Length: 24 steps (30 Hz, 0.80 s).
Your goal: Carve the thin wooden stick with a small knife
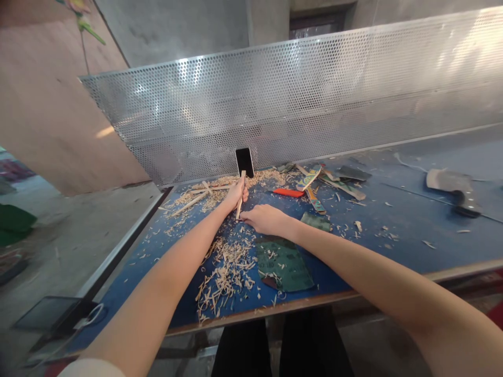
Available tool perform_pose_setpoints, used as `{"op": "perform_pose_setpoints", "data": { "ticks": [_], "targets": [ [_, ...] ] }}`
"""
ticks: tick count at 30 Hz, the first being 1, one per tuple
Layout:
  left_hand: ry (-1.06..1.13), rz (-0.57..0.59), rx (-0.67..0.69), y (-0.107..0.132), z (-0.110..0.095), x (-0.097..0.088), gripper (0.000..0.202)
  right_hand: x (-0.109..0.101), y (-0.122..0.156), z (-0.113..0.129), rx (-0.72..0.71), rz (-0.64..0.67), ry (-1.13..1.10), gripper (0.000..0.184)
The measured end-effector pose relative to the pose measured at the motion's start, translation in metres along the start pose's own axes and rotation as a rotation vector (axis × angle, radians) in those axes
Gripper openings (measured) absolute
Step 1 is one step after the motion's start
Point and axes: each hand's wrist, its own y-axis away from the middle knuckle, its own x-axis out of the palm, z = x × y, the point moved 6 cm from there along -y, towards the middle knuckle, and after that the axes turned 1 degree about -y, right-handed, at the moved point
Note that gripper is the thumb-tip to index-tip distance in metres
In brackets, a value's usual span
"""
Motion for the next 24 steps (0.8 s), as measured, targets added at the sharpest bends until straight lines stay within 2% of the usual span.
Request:
{"op": "perform_pose_setpoints", "data": {
  "ticks": [5,11,15,20,24],
  "targets": [
    [0.009,0.002,0.002,-0.003,0.003,0.000,0.050,-0.006,-0.003,0.006,0.041,0.040,-0.107,0.025],
    [-0.009,-0.025,0.013,-0.005,0.005,0.000,0.050,-0.003,-0.012,-0.002,0.041,0.074,-0.277,0.023],
    [0.001,-0.038,0.001,-0.006,0.005,0.000,0.050,0.001,-0.007,-0.003,0.027,0.104,-0.235,0.023],
    [-0.009,-0.024,-0.006,0.000,0.001,0.001,0.049,-0.003,0.006,-0.001,0.043,0.034,-0.072,0.028],
    [0.001,-0.015,0.016,0.007,-0.006,0.000,0.041,-0.005,0.006,-0.004,0.003,-0.026,-0.016,0.034]
  ]
}}
